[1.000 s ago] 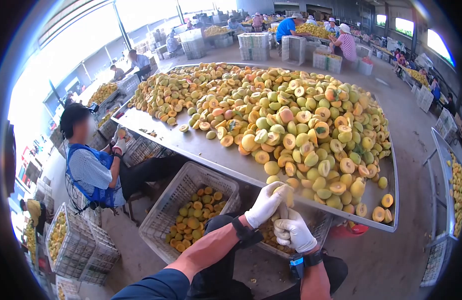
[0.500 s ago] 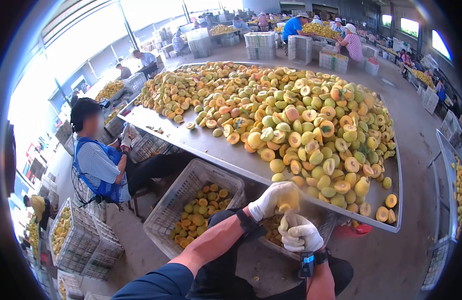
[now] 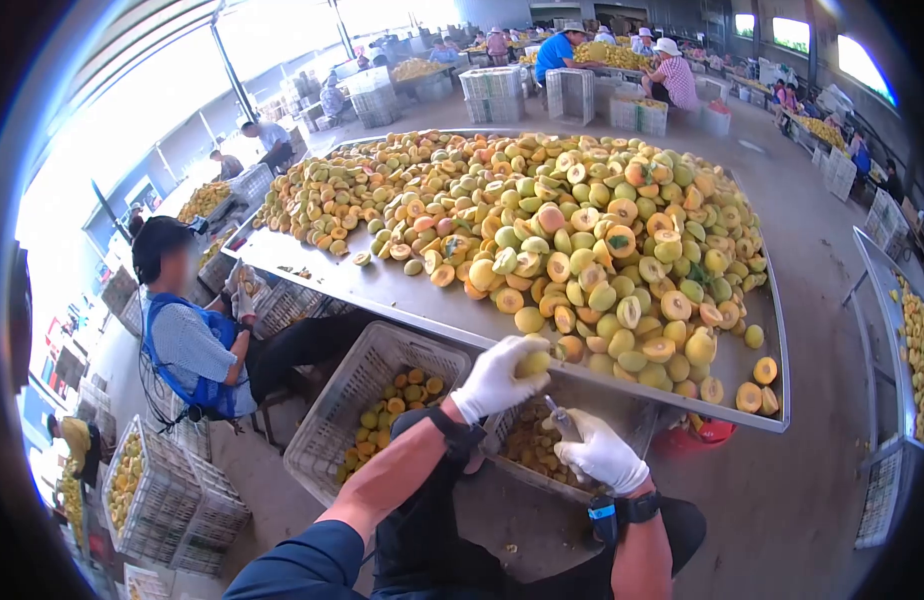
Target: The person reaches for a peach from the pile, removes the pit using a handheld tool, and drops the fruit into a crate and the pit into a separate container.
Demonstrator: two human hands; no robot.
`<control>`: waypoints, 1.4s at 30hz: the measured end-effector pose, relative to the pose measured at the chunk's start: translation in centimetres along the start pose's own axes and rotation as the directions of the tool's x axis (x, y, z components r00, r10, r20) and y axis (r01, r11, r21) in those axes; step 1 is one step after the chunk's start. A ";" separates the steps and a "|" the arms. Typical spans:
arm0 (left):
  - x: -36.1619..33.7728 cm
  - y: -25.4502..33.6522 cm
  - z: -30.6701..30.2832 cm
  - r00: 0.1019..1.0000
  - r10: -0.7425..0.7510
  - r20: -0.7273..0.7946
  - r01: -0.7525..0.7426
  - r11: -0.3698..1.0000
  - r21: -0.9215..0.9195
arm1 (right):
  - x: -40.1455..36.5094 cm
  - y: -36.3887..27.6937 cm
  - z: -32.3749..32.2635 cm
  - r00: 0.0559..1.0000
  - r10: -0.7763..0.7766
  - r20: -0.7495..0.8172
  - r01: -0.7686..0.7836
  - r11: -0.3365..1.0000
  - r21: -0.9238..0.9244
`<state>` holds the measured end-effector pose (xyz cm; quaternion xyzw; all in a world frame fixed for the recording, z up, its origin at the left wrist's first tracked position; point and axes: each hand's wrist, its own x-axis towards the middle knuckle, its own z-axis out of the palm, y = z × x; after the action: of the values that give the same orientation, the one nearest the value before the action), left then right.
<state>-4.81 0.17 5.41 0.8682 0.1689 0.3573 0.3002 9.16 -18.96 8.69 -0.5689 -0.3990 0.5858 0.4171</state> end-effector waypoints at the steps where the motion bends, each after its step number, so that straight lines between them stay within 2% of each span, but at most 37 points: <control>1: 0.1 -0.4 -1.3 0.998 -0.057 -0.024 0.057 0.998 0.003 | 0.6 0.5 -0.3 0.999 -0.037 -0.038 0.034 0.996 -0.082; 2: 0.2 -0.6 -2.9 0.993 -0.111 -0.049 0.111 0.994 0.008 | 0.9 0.6 -0.2 0.998 -0.039 -0.041 0.037 0.997 -0.068; 4: 0.0 -0.4 -7.1 0.976 -0.215 -0.033 0.216 0.975 0.041 | 1.7 0.8 0.1 0.980 -0.141 -0.143 0.095 0.953 -0.288; 5: -0.3 -0.4 -9.1 0.977 -0.211 -0.044 0.215 0.953 0.211 | 2.8 2.4 -0.4 0.927 -0.362 -0.095 0.273 0.827 -0.491; 6: -0.7 -0.4 -11.0 0.977 -0.206 -0.047 0.209 0.906 0.369 | 3.2 2.7 -0.3 0.929 -0.355 -0.107 0.264 0.837 -0.480; 8: -1.1 -0.3 -14.5 0.872 -0.471 0.134 0.289 0.716 0.635 | 3.3 2.6 0.3 0.922 -0.375 -0.100 0.226 0.728 -0.648; 10: -1.4 -1.5 -16.2 0.696 -0.714 0.082 0.274 0.370 0.888 | 2.6 1.0 0.8 0.959 -0.264 -0.098 0.132 0.728 -0.673; 12: -1.1 -1.7 -16.3 0.707 -0.707 0.011 0.285 0.298 0.911 | 2.7 1.3 1.0 0.964 -0.237 -0.116 0.086 0.698 -0.710; 14: 0.6 -1.4 -14.8 0.742 -0.665 0.081 0.300 0.438 0.847 | 2.7 1.3 1.0 0.977 -0.183 -0.109 0.037 0.651 -0.758; 15: 1.3 -2.0 -13.4 0.797 -0.595 0.104 0.276 0.512 0.814 | 2.8 1.6 0.8 0.978 -0.183 -0.099 0.041 0.636 -0.771; 16: 2.0 -3.0 -11.9 0.848 -0.517 0.116 0.247 0.579 0.777 | 2.6 1.5 0.8 0.978 -0.188 -0.094 0.046 0.628 -0.776; 18: 4.9 -4.0 -8.7 0.890 -0.444 0.102 0.279 0.708 0.649 | 2.3 1.3 0.6 0.978 -0.151 -0.148 -0.029 0.599 -0.800; 20: 8.6 -5.5 -6.3 0.897 -0.441 -0.017 0.364 0.718 0.594 | 2.5 1.9 0.0 0.970 -0.135 -0.203 -0.096 0.553 -0.828; 22: 12.2 -7.8 -4.9 0.863 -0.479 -0.158 0.476 0.669 0.570 | 2.5 2.6 -0.4 0.959 -0.123 -0.254 -0.151 0.536 -0.830; 23: 13.6 -8.4 -4.5 0.823 -0.542 -0.171 0.535 0.636 0.555 | 2.6 2.6 -0.6 0.959 -0.115 -0.258 -0.163 0.524 -0.836; 24: 14.8 -9.2 -4.0 0.822 -0.557 -0.121 0.506 0.615 0.605 | 2.5 2.7 -0.8 0.959 -0.101 -0.266 -0.179 0.511 -0.841; 26: 15.4 -11.2 -3.0 0.914 -0.405 -0.037 0.322 0.665 0.674 | 2.3 2.7 -1.1 0.956 -0.090 -0.279 -0.197 0.509 -0.838; 27: 16.1 -12.1 -2.9 0.904 -0.424 0.062 0.270 0.677 0.684 | 2.3 2.6 -1.3 0.955 -0.088 -0.283 -0.201 0.510 -0.837; 31: 15.8 -14.2 -1.5 0.929 -0.365 0.059 0.240 0.716 0.656 | 2.7 2.4 -1.5 0.949 -0.120 -0.292 -0.189 0.526 -0.830; 32: 15.3 -14.5 -1.4 0.928 -0.368 0.062 0.240 0.715 0.656 | 2.8 2.5 -1.5 0.949 -0.116 -0.292 -0.190 0.528 -0.828; 34: 13.7 -14.8 -1.6 0.921 -0.360 0.147 0.228 0.807 0.545 | 3.1 2.5 -1.3 0.948 -0.161 -0.276 -0.154 0.526 -0.836; 35: 12.0 -14.9 -1.5 0.917 -0.383 0.110 0.293 0.835 0.466 | 3.2 2.6 -1.2 0.945 -0.190 -0.266 -0.128 0.536 -0.835; 36: 10.5 -15.3 -1.4 0.874 -0.468 0.128 0.402 0.846 0.351 | 3.4 2.5 -1.0 0.945 -0.194 -0.264 -0.124 0.535 -0.836; 38: 9.0 -15.6 -1.6 0.821 -0.563 0.093 0.538 0.818 0.203 | 3.6 2.3 -0.8 0.952 -0.191 -0.238 -0.110 0.514 -0.851; 39: 8.7 -15.5 -2.0 0.822 -0.562 0.093 0.537 0.819 0.201 | 3.8 2.4 -0.6 0.948 -0.208 -0.242 -0.100 0.529 -0.843; 41: 7.8 -14.6 -2.9 0.688 -0.701 0.188 0.725 0.676 -0.130 | 3.6 1.7 -0.3 0.935 -0.237 -0.263 -0.087 0.566 -0.819; 42: 7.4 -13.2 -3.3 0.687 -0.702 0.186 0.726 0.675 -0.132 | 3.6 1.5 -0.1 0.920 -0.269 -0.285 -0.069 0.605 -0.793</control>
<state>-3.16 15.34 2.65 0.7188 0.4404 0.1734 0.5091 9.19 -16.07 6.08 -0.7712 -0.5599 0.2036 0.2242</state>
